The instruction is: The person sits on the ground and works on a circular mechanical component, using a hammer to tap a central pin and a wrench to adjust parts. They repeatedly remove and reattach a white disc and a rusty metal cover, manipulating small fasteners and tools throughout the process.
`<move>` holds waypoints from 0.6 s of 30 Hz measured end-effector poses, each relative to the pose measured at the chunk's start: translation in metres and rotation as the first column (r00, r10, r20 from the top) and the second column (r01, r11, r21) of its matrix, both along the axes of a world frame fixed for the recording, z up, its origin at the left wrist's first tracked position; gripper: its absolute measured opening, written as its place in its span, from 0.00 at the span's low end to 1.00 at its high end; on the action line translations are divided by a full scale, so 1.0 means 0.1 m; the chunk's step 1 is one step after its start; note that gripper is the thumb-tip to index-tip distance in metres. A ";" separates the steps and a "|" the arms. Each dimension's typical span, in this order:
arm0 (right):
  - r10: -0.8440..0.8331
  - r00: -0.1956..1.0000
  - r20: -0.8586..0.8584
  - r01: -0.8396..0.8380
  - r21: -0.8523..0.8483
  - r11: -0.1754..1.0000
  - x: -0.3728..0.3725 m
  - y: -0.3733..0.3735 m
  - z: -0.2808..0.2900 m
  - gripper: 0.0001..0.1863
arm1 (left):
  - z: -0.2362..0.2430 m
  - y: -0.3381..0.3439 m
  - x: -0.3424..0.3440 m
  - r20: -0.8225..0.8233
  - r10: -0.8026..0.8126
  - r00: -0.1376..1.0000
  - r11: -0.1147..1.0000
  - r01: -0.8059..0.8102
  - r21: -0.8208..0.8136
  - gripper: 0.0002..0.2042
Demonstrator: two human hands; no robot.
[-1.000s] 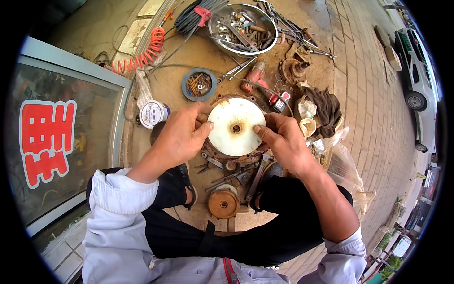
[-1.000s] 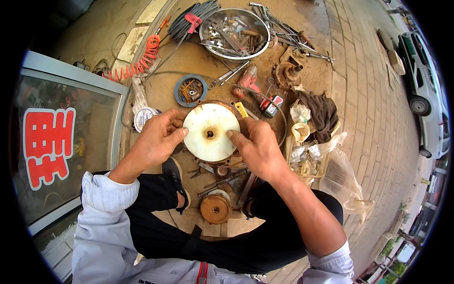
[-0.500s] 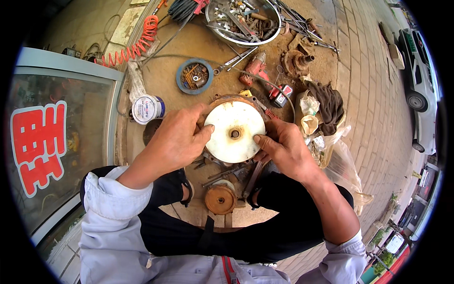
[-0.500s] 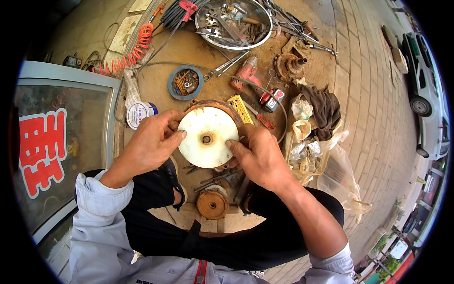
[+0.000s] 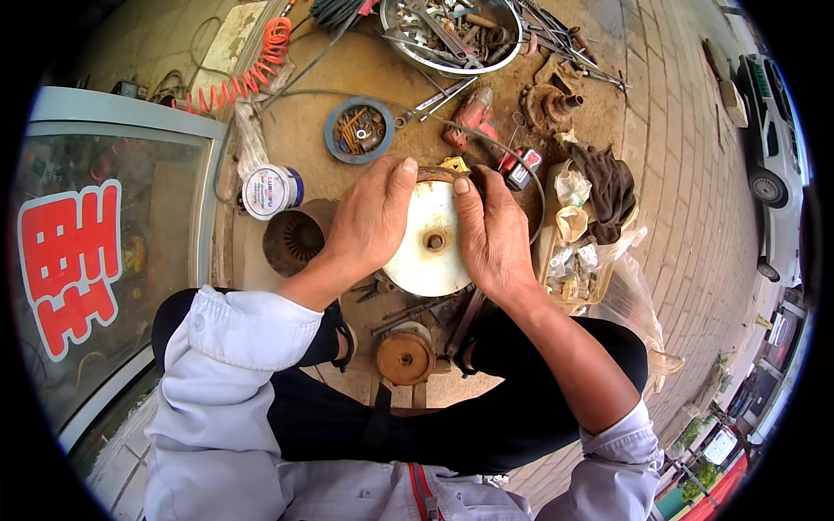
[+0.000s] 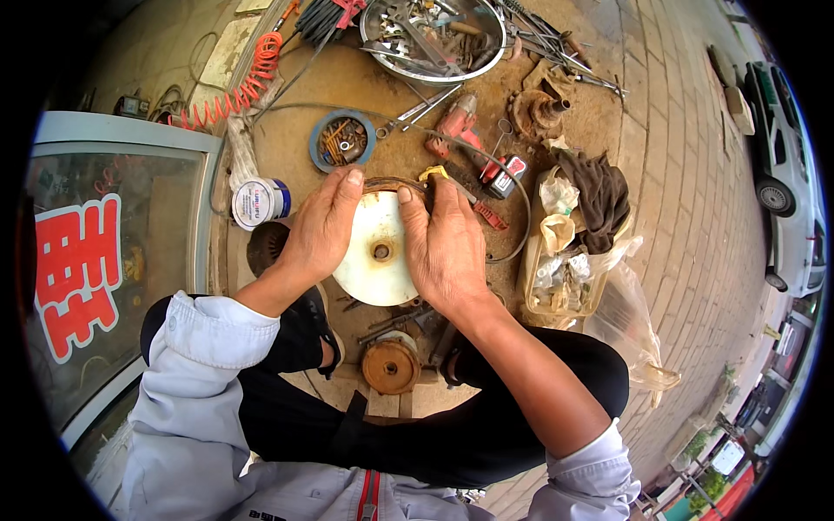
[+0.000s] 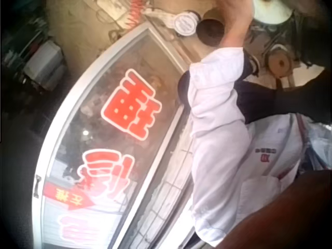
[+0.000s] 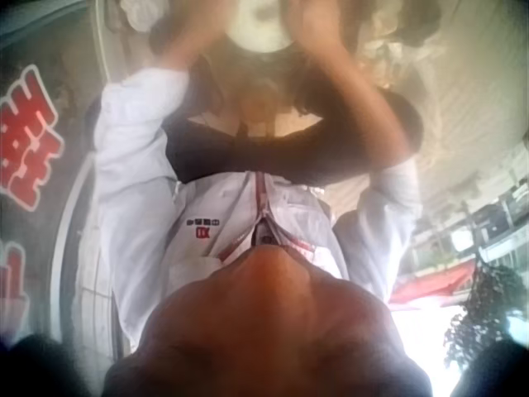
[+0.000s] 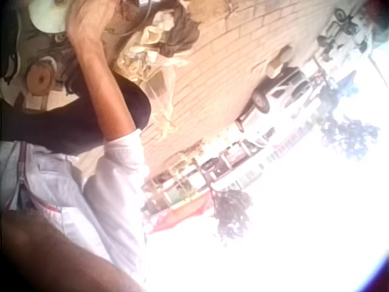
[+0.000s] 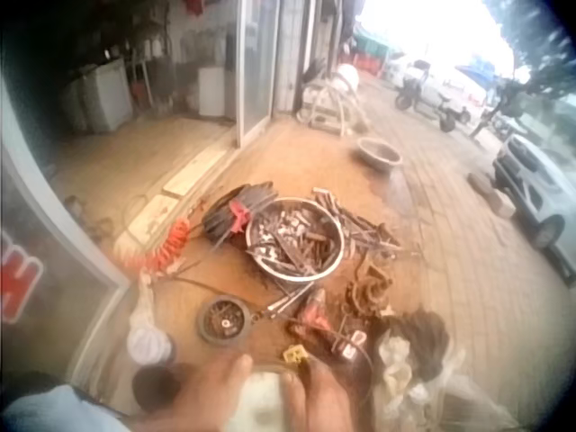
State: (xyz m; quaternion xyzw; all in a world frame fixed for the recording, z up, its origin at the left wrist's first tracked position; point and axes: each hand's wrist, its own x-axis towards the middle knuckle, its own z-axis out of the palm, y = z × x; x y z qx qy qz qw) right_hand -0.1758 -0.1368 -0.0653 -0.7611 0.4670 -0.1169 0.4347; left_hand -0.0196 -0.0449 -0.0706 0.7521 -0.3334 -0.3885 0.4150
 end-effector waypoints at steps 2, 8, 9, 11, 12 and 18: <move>0.075 0.995 -0.062 -0.077 -0.036 0.996 0.05 -0.05 0.03 0.25 | -0.16 0.08 -0.02 0.188 0.009 0.982 0.996 0.007 -0.085 0.25; 0.120 0.977 -0.177 -0.147 -0.145 0.978 0.08 -0.07 -0.19 0.22 | -0.28 0.11 -0.10 0.456 -0.038 0.889 0.995 0.078 -0.069 0.18; 0.125 0.978 -0.169 -0.150 -0.140 0.979 0.07 -0.06 -0.20 0.22 | -0.28 0.12 -0.10 0.473 -0.043 0.880 0.995 0.080 -0.059 0.17; 0.128 0.981 -0.144 -0.149 -0.142 0.979 0.06 -0.05 -0.21 0.21 | -0.31 0.12 -0.11 0.477 -0.028 0.878 0.994 0.075 -0.081 0.18; 0.135 0.980 -0.143 -0.155 -0.141 0.978 0.06 -0.05 -0.21 0.21 | -0.32 0.13 -0.11 0.479 -0.020 0.878 0.993 0.073 -0.092 0.18; 0.147 0.973 -0.180 -0.165 -0.094 0.982 0.08 -0.10 -0.17 0.21 | -0.29 0.10 -0.11 0.441 -0.015 0.897 0.996 0.052 -0.072 0.17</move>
